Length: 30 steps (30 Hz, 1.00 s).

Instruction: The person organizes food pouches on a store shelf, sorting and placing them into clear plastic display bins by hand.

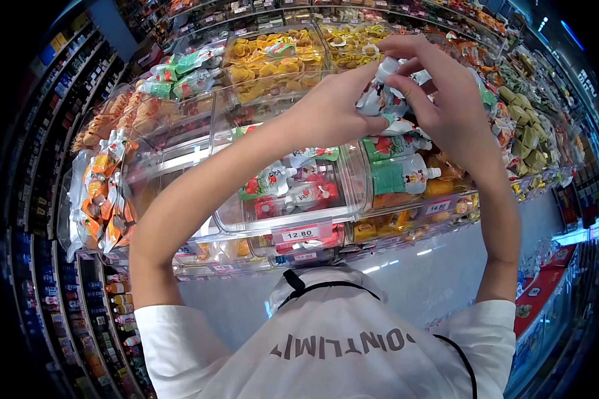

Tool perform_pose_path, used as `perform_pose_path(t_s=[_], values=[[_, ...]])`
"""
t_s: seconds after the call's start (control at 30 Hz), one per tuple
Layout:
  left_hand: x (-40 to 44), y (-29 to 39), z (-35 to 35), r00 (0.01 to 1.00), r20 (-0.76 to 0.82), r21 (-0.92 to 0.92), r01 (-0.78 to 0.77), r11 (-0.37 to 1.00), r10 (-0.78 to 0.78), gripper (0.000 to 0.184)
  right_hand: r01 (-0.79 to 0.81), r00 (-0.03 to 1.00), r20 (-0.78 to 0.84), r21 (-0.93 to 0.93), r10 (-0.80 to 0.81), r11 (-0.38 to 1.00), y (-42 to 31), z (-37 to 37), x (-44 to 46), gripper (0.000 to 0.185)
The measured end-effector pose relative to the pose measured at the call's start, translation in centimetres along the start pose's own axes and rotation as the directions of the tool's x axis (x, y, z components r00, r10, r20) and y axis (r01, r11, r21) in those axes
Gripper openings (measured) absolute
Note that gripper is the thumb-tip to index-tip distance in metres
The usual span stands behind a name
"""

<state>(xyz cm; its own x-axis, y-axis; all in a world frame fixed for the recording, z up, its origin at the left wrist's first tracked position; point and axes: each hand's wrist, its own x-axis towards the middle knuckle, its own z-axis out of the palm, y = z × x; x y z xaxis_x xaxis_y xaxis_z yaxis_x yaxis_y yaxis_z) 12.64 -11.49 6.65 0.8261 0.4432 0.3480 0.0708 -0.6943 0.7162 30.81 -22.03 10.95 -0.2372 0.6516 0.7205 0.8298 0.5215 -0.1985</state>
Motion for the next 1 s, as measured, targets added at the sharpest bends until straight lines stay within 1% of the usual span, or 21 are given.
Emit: perform_pose_path(t_s=[0.07,0.1,0.2,0.23,0.27,0.33,0.37,0.47,0.5,0.6,0.63,0.67,0.7,0.73,0.77,0.87,0.9,1.0], values=[[-0.4,-2.3,0.9,0.999,-0.038,-0.064,0.030,0.997,-0.033,0.052,0.034,0.997,0.067,-0.033,-0.032,0.999,1.1,1.4,0.6,0.035],[-0.7,-2.3,0.6,0.997,-0.065,-0.106,0.044,0.993,-0.051,0.047,-0.021,0.991,0.131,0.032,0.017,0.999,1.4,1.7,1.1,0.039],[-2.0,-1.9,-0.6,0.946,-0.180,-0.316,0.205,0.926,-0.271,0.040,-0.060,0.994,0.099,0.119,0.048,0.991,0.7,3.0,1.7,0.040],[-2.5,-1.9,-0.8,0.920,-0.271,-0.434,0.145,0.889,-0.283,0.032,-0.088,0.988,0.143,0.199,0.060,0.976,0.1,3.2,1.7,0.050],[-3.2,-1.7,-1.3,0.912,-0.220,-0.575,0.166,0.801,-0.347,0.032,-0.075,0.981,0.190,0.227,0.032,0.971,-0.3,3.8,1.9,0.052],[-4.5,0.0,-2.7,0.891,-0.096,-0.805,0.193,0.561,-0.444,0.032,-0.053,0.960,0.279,0.285,-0.030,0.957,-1.1,5.0,2.3,0.056],[-5.3,0.1,-2.7,0.874,-0.067,-0.826,0.222,0.518,-0.482,0.033,-0.076,0.948,0.319,0.267,-0.013,0.961,-1.5,5.8,2.5,0.054],[-8.1,-1.3,-2.5,0.885,0.005,-0.903,0.204,0.377,-0.466,0.032,-0.142,0.905,0.423,0.198,0.046,0.970,-2.7,8.0,3.4,0.052],[-9.1,-1.2,-2.7,0.880,0.034,-0.894,0.239,0.379,-0.474,0.031,-0.172,0.861,0.504,0.150,0.074,0.973,-3.3,8.3,3.5,0.044],[-11.6,-1.2,-3.1,0.840,0.002,-0.824,0.309,0.475,-0.543,0.034,-0.161,0.768,0.631,0.019,0.113,0.987,-3.5,10.0,3.1,0.042],[-12.2,-1.5,-3.8,0.867,0.035,-0.578,0.423,0.698,-0.496,0.034,-0.126,0.741,0.666,0.007,0.089,0.992,-3.0,10.8,2.9,0.042],[-12.7,-2.1,-4.8,0.883,0.086,-0.262,0.467,0.845,-0.461,0.034,-0.106,0.696,0.713,-0.022,0.090,0.994,-2.5,11.4,2.6,0.041],[-13.2,-2.6,-6.0,0.885,0.147,0.085,0.434,0.897,-0.442,0.034,-0.085,0.648,0.756,-0.051,0.094,0.995,-2.2,11.8,2.3,0.040],[-13.6,-3.1,-7.0,0.872,0.212,0.417,0.326,0.848,-0.440,0.033,-0.061,0.599,0.794,-0.079,0.100,0.995,-1.8,12.2,2.0,0.039],[-14.8,-5.8,-6.6,0.928,0.230,0.526,0.136,0.840,-0.294,0.032,0.014,0.543,0.835,-0.116,0.090,0.993,-1.3,12.9,1.5,0.035],[-14.6,-4.4,-4.2,0.895,0.259,0.686,0.095,0.721,-0.364,0.028,0.139,0.479,0.876,-0.136,0.053,0.981,-0.7,14.7,-0.2,0.037],[-13.8,-3.7,-3.5,0.843,0.302,0.777,0.053,0.627,-0.445,0.023,0.140,0.472,0.880,-0.145,0.063,0.979,-1.3,14.9,-0.5,0.034],[-12.0,-5.0,-1.6,0.724,0.361,0.876,-0.048,0.480,-0.588,0.021,0.185,0.465,0.885,-0.096,-0.001,0.978,-1.7,15.7,-1.6,0.020]])
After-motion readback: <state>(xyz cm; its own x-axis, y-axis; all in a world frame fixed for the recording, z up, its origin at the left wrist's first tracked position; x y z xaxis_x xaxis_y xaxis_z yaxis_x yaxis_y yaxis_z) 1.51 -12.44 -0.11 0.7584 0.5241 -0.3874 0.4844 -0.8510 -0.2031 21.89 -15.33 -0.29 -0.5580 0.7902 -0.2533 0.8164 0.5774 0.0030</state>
